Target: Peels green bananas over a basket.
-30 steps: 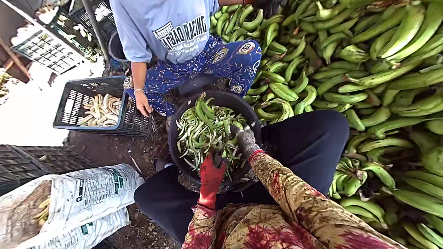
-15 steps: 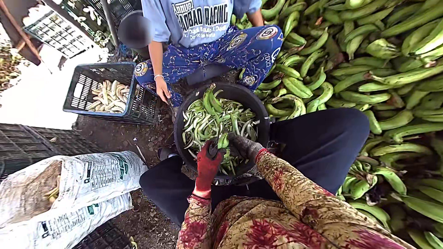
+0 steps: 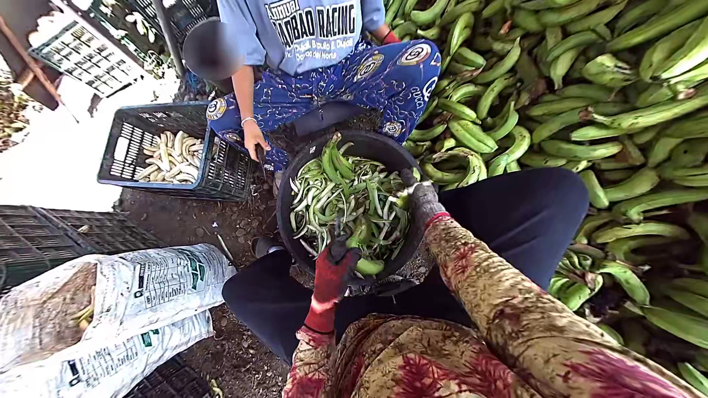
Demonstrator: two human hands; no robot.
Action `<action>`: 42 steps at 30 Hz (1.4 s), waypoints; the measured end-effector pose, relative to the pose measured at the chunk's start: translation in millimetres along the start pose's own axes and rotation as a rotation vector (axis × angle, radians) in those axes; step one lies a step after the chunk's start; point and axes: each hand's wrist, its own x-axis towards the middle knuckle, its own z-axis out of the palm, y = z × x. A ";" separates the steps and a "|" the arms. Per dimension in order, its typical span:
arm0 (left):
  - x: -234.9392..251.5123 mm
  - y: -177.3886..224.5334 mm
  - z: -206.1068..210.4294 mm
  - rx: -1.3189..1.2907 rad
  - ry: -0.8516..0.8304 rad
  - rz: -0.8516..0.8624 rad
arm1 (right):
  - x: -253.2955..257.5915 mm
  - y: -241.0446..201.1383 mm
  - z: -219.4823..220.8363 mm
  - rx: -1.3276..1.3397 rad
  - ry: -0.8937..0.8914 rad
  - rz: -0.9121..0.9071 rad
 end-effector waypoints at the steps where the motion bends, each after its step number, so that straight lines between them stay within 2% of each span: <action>1: 6.5 -7.3 -0.3 -0.086 0.020 -0.042 | 3.0 2.4 -3.8 -0.020 -0.001 0.024; 2: 16.1 -15.7 0.2 -0.061 0.039 -0.062 | -1.5 2.7 -3.0 -0.002 -0.023 0.056; 5: 41.3 -43.9 1.4 0.457 0.035 -0.049 | -21.0 5.8 7.4 0.139 -0.060 0.105; 6: 43.1 -49.1 5.0 0.481 0.019 -0.030 | -21.4 8.0 10.5 0.210 -0.069 0.115; 9: 33.8 -52.7 22.2 0.315 -0.105 0.086 | -32.9 7.6 15.7 0.354 -0.070 0.135; 12: 24.5 -40.3 36.1 0.452 -0.223 0.105 | -41.9 8.3 21.5 0.365 -0.016 0.155; 18: 22.7 -22.3 50.7 0.618 -0.250 0.063 | -49.8 18.3 28.1 0.475 0.009 0.145; 25: 22.5 -31.1 48.8 0.595 -0.165 0.152 | -61.4 16.1 35.6 0.575 -0.012 0.187; 29: 28.9 -70.1 38.1 0.422 -0.057 0.041 | -57.7 20.2 35.1 0.614 -0.097 0.148; 31: 31.0 -78.4 31.9 0.314 -0.037 0.005 | -54.5 15.6 31.7 0.531 -0.130 0.152; 35: 22.6 -48.1 21.1 0.170 -0.209 0.079 | -47.9 13.8 19.6 0.251 -0.237 0.114; 39: 21.9 -28.7 15.0 0.393 -0.280 0.160 | -47.5 12.4 18.2 0.216 -0.333 0.083; 42: 28.2 -33.7 16.1 0.463 -0.237 0.178 | -56.2 10.7 24.6 0.202 -0.347 0.170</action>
